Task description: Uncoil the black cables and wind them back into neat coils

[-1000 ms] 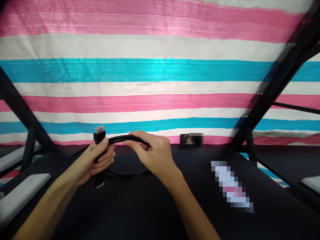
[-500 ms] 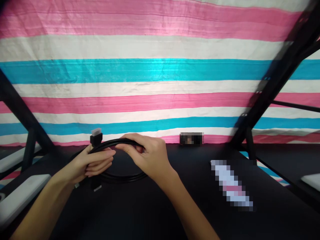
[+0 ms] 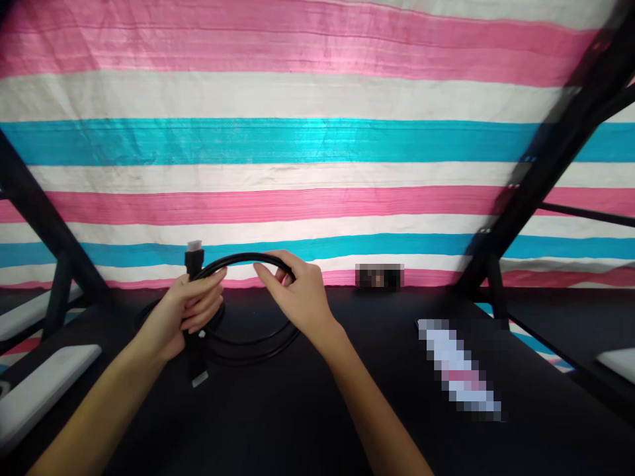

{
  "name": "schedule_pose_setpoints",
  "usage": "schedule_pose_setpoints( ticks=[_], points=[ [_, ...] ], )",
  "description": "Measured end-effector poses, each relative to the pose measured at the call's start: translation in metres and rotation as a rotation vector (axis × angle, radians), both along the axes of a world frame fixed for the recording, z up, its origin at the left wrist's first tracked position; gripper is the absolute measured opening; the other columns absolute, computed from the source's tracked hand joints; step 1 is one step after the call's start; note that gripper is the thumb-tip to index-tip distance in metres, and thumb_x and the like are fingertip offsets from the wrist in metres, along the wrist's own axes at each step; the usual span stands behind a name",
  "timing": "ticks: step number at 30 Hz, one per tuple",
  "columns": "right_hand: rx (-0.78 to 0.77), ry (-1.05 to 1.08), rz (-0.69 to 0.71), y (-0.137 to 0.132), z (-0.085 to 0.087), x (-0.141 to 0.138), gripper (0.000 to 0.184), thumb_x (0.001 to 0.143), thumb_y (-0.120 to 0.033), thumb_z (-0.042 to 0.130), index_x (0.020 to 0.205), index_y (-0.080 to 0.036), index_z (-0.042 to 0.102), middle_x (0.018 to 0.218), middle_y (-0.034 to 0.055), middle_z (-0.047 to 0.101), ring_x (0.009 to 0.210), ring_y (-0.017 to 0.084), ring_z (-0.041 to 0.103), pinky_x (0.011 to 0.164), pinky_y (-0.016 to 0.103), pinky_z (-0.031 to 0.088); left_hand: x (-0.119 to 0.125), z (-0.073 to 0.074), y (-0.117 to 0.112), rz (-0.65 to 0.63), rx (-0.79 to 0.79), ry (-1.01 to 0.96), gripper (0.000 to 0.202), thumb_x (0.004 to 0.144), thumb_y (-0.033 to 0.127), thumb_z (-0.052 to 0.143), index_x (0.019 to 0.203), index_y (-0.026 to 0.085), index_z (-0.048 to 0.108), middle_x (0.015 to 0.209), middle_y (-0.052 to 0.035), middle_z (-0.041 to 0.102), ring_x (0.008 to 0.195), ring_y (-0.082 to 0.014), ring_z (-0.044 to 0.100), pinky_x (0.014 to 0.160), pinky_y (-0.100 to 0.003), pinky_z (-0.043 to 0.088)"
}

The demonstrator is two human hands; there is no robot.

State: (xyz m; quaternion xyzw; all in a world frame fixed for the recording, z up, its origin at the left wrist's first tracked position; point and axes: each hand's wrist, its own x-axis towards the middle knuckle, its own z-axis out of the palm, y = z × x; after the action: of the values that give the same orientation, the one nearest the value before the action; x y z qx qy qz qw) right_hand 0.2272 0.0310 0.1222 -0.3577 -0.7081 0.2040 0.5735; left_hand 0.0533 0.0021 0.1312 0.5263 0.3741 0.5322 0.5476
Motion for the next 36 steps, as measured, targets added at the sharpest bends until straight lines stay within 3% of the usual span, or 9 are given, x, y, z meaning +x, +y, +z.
schedule_pose_setpoints(
  ticks=[8, 14, 17, 20, 24, 28, 31, 34, 36],
  points=[
    [-0.428, 0.107, 0.217, 0.006, -0.011, -0.009, 0.02, 0.089, -0.019, 0.052, 0.108, -0.018, 0.048, 0.054, -0.0059, 0.056, 0.049, 0.014, 0.059, 0.047, 0.02, 0.05, 0.008, -0.001, 0.006, 0.249, -0.007, -0.645, 0.051, 0.089, 0.023, 0.045, 0.045, 0.018, 0.019, 0.036, 0.0071, 0.016, 0.029, -0.004, 0.014, 0.031, -0.02, 0.013],
    [-0.652, 0.115, 0.316, 0.007, -0.022, -0.019, 0.026, 0.095, -0.013, 0.038, 0.117, -0.024, 0.032, 0.064, -0.0049, 0.061, 0.045, 0.016, 0.061, 0.032, 0.017, 0.047, 0.015, -0.012, 0.01, 0.337, -0.026, -0.699, 0.051, 0.087, 0.027, 0.05, 0.046, 0.019, 0.019, 0.037, 0.007, 0.016, 0.032, -0.0058, 0.021, 0.034, -0.021, 0.021],
    [-0.613, 0.031, 0.209, 0.006, -0.017, -0.011, 0.025, 0.096, -0.012, 0.035, 0.117, -0.025, 0.034, 0.057, -0.008, 0.056, 0.033, 0.013, 0.054, 0.028, 0.015, 0.044, 0.02, -0.016, 0.014, 0.341, 0.026, -0.639, 0.05, 0.085, 0.034, 0.053, 0.046, 0.019, 0.025, 0.04, 0.007, 0.021, 0.036, -0.0067, 0.029, 0.04, -0.02, 0.029],
    [-0.554, -0.103, 0.03, 0.005, -0.008, 0.0, 0.024, 0.095, -0.01, 0.037, 0.115, -0.023, 0.039, 0.042, -0.011, 0.045, 0.03, 0.013, 0.05, 0.027, 0.013, 0.041, 0.023, -0.021, 0.018, 0.29, 0.023, -0.489, 0.044, 0.082, 0.041, 0.055, 0.05, 0.019, 0.036, 0.046, 0.0043, 0.037, 0.047, -0.0085, 0.042, 0.05, -0.02, 0.037],
    [-0.574, -0.278, -0.155, 0.012, -0.002, 0.018, 0.025, 0.093, -0.005, 0.038, 0.112, -0.02, 0.045, 0.043, -0.0081, 0.046, 0.033, 0.014, 0.052, 0.028, 0.014, 0.039, 0.031, -0.038, 0.022, 0.194, -0.131, -0.321, 0.033, 0.08, 0.046, 0.053, 0.063, 0.017, 0.049, 0.066, -0.0008, 0.055, 0.062, -0.0108, 0.05, 0.057, -0.02, 0.04],
    [-0.583, -0.447, -0.23, 0.032, -0.014, 0.042, 0.023, 0.091, -0.003, 0.04, 0.107, -0.016, 0.05, 0.051, -0.005, 0.049, 0.037, 0.012, 0.052, 0.033, 0.014, 0.039, 0.047, -0.064, 0.022, 0.035, -0.277, -0.243, 0.029, 0.08, 0.044, 0.05, 0.073, 0.017, 0.053, 0.063, 0.0023, 0.047, 0.052, -0.0081, 0.042, 0.046, -0.019, 0.033],
    [-0.641, -0.606, -0.202, 0.049, -0.03, 0.056, 0.019, 0.092, -0.005, 0.045, 0.106, -0.013, 0.055, 0.055, -0.0024, 0.054, 0.04, 0.01, 0.052, 0.036, 0.014, 0.038, 0.059, -0.081, 0.02, -0.172, -0.551, -0.273, 0.025, 0.083, 0.042, 0.046, 0.078, 0.019, 0.052, 0.057, 0.0054, 0.038, 0.042, -0.0065, 0.035, 0.039, -0.016, 0.023],
    [-0.722, -0.685, -0.142, 0.065, -0.049, 0.064, 0.017, 0.089, -0.006, 0.049, 0.103, -0.011, 0.058, 0.056, -0.0004, 0.059, 0.038, 0.01, 0.049, 0.036, 0.016, 0.035, 0.065, -0.092, 0.021, -0.339, -0.799, -0.322, 0.02, 0.084, 0.033, 0.043, 0.071, 0.018, 0.046, 0.051, 0.0071, 0.03, 0.036, -0.0044, 0.024, 0.034, -0.015, 0.012],
    [-0.768, -0.711, -0.111, 0.074, -0.061, 0.065, 0.017, 0.088, -0.005, 0.05, 0.102, -0.01, 0.059, 0.058, 0.0002, 0.061, 0.038, 0.01, 0.048, 0.036, 0.016, 0.034, 0.067, -0.097, 0.024, -0.372, -0.881, -0.333, 0.024, 0.085, 0.029, 0.039, 0.064, 0.018, 0.04, 0.05, 0.0077, 0.026, 0.034, -0.0033, 0.018, 0.032, -0.015, 0.008]
  ],
)
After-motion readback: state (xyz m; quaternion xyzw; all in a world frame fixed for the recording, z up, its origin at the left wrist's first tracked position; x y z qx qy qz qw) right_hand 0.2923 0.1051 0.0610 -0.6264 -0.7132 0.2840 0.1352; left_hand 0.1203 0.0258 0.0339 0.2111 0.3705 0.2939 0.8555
